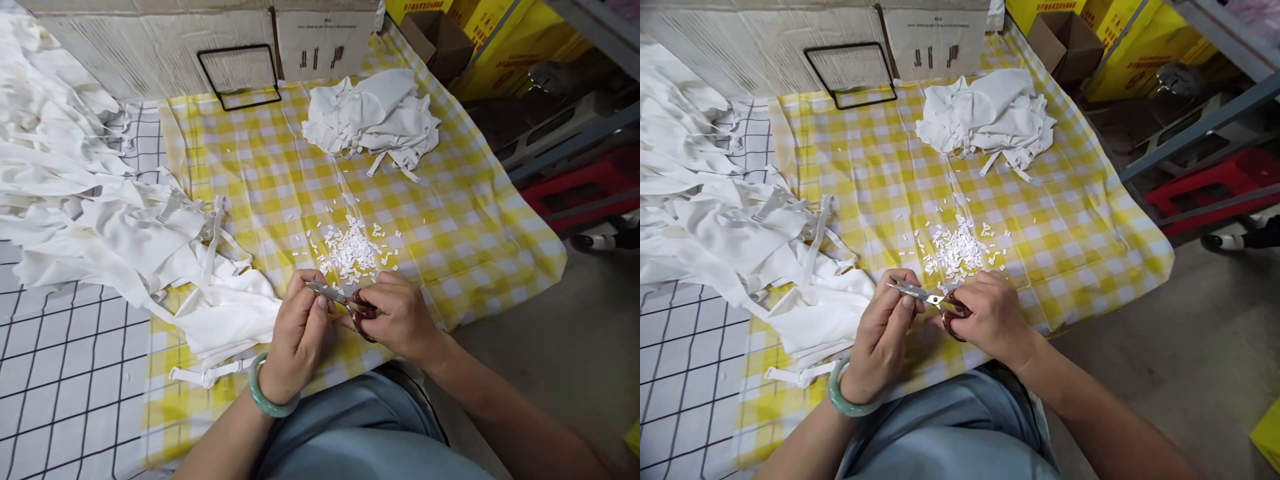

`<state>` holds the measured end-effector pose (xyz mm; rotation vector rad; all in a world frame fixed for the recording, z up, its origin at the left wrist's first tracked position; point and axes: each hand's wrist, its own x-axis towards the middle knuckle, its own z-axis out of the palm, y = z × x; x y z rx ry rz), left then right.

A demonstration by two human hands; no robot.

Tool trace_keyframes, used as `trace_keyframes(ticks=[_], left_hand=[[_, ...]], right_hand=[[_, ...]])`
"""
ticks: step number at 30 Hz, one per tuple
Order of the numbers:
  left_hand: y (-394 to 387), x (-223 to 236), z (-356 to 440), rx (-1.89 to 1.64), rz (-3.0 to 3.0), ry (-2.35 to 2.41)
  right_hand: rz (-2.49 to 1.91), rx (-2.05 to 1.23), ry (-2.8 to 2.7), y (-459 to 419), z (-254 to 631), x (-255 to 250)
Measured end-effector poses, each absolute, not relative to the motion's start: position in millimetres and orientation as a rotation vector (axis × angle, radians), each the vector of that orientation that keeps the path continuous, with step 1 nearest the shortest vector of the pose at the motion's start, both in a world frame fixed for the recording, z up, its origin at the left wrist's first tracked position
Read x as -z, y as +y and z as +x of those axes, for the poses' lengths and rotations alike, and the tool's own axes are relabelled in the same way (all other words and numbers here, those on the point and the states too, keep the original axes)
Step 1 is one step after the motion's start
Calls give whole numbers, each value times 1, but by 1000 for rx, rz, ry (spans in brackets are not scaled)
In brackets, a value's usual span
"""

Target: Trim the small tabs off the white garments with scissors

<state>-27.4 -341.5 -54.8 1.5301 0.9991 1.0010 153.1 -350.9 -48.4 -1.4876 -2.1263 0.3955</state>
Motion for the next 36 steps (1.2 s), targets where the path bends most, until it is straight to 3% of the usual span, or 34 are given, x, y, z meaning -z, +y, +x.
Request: trace_keyframes(ticks=[3,6,9,12,16,23,36], left_hand=[[-340,57,-25,-968,1499,992],[-339,56,-28,-956,1416,1011],[-337,43,-37,-969,1358,1002],[-334,22,-50,-1012,1392,941],[-332,8,-72,-1117,1415,1007],[-349,30,-83,-1193,1234,1083],[-352,45,-62,-1059,1350,1036]], right_hand=[[-1545,-476,-2036,-351,158,52],[-1610,-804,-1758,-348,160,55],[-1412,-1190,-1489,-340,155,53],[-1114,-1378,-1514,-327,136,43],[-1028,-1249,-1703,-312,102,28],[-1118,-792,-2189,-318,95,26],[-1336,-763,-2298,-327,116,27]])
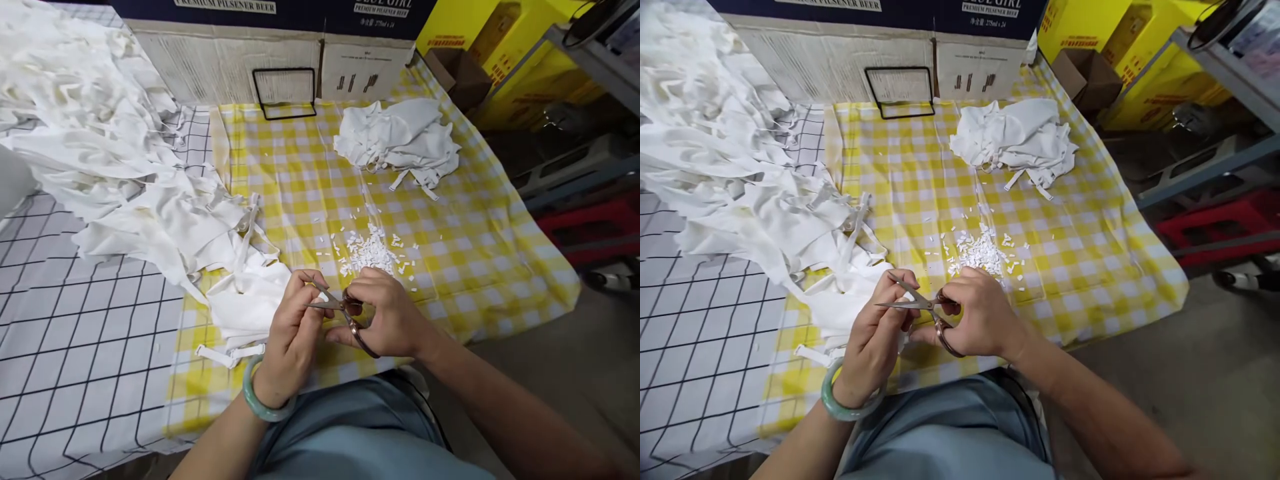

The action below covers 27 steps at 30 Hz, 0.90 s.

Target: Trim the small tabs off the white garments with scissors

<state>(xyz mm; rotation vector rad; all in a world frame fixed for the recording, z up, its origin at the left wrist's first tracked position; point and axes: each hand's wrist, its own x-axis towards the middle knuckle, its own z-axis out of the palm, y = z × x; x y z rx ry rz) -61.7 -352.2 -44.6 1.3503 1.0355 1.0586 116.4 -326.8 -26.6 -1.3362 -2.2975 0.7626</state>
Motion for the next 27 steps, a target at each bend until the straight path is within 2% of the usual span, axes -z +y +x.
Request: trace_keyframes(ticks=[27], left_hand=[[-347,48,-48,-1047,1342,976]], right_hand=[[-1416,-571,-2233,-333,131,39]])
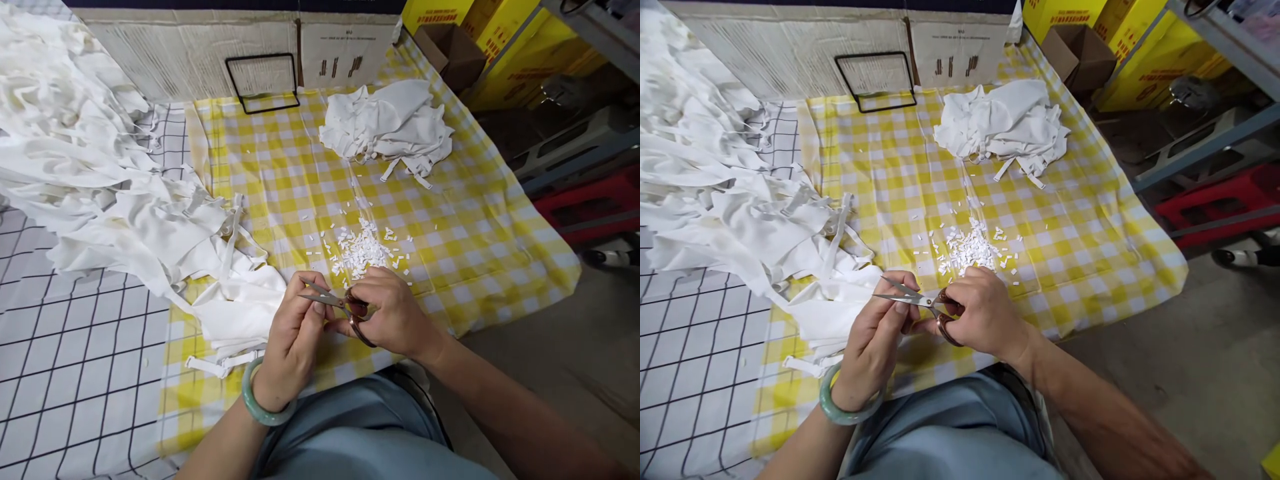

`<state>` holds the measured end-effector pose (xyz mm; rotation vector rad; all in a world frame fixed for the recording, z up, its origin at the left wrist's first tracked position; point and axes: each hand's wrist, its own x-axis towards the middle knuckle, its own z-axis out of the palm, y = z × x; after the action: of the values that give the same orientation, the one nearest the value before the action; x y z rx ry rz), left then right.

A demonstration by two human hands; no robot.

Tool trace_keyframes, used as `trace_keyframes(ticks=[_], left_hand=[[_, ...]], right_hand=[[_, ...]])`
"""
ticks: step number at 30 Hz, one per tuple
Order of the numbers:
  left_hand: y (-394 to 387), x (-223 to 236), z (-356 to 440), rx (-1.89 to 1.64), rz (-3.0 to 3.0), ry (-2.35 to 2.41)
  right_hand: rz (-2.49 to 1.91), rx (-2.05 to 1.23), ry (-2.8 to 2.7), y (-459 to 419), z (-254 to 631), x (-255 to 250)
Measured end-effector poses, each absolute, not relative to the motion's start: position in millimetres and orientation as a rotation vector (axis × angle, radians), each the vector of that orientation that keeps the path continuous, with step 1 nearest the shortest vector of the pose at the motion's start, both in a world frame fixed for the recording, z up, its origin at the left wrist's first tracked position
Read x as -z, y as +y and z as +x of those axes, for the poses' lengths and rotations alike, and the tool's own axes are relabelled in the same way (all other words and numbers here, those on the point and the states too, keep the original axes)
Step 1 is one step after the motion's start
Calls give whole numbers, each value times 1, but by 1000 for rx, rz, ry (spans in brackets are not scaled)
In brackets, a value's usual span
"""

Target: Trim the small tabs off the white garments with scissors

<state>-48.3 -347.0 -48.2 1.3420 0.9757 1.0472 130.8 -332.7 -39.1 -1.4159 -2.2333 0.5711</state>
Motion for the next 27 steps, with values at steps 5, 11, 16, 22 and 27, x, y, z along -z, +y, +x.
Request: trace_keyframes(ticks=[5,11,16,22,27], left_hand=[[-343,47,-41,-1007,1378,957],[-339,49,-33,-928,1396,960],[-332,47,-41,-888,1385,998],[-313,10,-66,-938,1655,942],[-308,-13,-121,-1203,1529,1132]], right_hand=[[-1415,-480,-2201,-336,140,43],[-1476,-609,-2088,-341,149,55],[-1575,-915,-1736,-333,169,50],[-1122,-1376,-1596,-303,126,26],[-933,-1405,-1468,-272,50,14]])
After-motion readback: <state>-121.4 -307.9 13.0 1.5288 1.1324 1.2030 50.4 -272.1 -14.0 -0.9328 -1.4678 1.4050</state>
